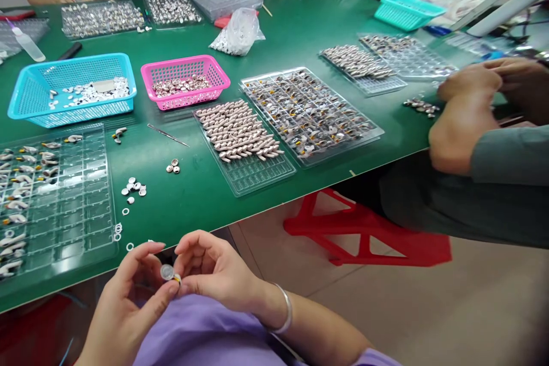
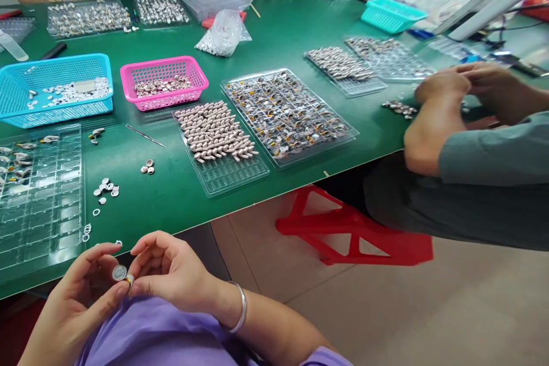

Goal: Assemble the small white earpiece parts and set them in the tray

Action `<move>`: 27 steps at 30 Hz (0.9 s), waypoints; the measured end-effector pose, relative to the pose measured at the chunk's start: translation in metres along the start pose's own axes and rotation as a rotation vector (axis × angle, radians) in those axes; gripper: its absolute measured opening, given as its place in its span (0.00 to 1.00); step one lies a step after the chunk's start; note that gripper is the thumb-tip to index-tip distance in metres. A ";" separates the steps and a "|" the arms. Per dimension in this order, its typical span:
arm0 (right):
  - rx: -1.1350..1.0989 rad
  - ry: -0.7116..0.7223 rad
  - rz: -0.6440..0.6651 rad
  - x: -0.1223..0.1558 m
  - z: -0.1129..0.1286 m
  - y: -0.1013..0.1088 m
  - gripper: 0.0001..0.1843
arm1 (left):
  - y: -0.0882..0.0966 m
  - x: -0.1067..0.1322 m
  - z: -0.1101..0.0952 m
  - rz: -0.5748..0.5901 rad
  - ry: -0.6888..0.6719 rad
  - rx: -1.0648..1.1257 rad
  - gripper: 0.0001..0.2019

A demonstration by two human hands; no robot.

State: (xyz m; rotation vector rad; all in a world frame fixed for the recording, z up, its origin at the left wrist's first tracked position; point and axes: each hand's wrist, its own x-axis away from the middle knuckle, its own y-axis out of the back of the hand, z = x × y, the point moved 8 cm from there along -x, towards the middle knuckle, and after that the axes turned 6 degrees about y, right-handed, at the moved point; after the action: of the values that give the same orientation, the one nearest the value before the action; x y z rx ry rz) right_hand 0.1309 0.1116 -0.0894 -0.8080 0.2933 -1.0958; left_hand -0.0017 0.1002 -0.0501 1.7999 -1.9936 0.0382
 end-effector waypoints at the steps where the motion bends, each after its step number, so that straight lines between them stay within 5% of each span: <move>1: -0.012 -0.017 0.024 0.000 -0.001 -0.001 0.24 | 0.000 -0.002 -0.005 0.023 -0.032 -0.031 0.20; 6: -0.076 -0.136 0.091 0.001 -0.009 -0.004 0.20 | -0.008 -0.003 -0.028 0.159 -0.138 -0.183 0.10; 10: -0.047 -0.160 0.090 0.003 -0.010 -0.003 0.20 | -0.003 0.002 -0.029 0.088 -0.093 -0.152 0.03; 15: 0.001 -0.088 0.122 0.004 -0.004 -0.007 0.17 | -0.002 0.012 -0.036 -0.005 -0.260 -0.095 0.05; 21: 0.173 0.129 0.044 0.003 0.009 -0.005 0.13 | -0.003 0.032 -0.041 -0.144 -0.549 -0.333 0.17; 27: 0.580 0.528 0.034 0.013 0.038 -0.015 0.08 | -0.001 0.029 -0.033 -0.154 -0.436 -0.246 0.14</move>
State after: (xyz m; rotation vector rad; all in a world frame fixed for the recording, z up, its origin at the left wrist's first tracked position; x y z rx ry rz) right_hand 0.1491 0.1133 -0.0505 0.0114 0.4001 -1.2658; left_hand 0.0075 0.0832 -0.0109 1.9075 -2.0161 -0.6700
